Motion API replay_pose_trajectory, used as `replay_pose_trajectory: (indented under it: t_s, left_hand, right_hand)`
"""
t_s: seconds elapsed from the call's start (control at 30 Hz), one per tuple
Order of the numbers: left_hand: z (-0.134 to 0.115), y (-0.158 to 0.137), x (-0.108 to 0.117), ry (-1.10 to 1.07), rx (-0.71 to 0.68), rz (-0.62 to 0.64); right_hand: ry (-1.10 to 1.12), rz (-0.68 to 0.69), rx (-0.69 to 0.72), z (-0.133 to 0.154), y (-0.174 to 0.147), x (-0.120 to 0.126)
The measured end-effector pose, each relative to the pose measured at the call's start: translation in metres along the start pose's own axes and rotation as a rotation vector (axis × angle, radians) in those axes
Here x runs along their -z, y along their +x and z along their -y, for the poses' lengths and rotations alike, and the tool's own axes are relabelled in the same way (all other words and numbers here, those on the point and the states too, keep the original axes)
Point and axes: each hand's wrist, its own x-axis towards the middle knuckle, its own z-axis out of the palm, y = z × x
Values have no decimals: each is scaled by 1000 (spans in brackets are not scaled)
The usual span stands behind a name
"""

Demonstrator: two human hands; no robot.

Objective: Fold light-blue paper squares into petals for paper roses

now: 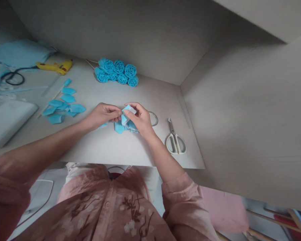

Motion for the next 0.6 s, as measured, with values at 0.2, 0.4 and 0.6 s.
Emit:
replay_pose_trajectory:
  t_s: [0.2, 0.4, 0.6]
  left_hand:
    - [2, 3, 0, 6, 19, -37]
    - [-2, 3, 3, -69, 49, -48]
    - [-4, 1, 3, -118, 27, -7]
  right_hand:
    - [-50, -27, 65, -3, 0, 2]
    - [-104, 9, 213, -3, 1, 2]
    - [-107, 40, 185, -1, 0, 2]
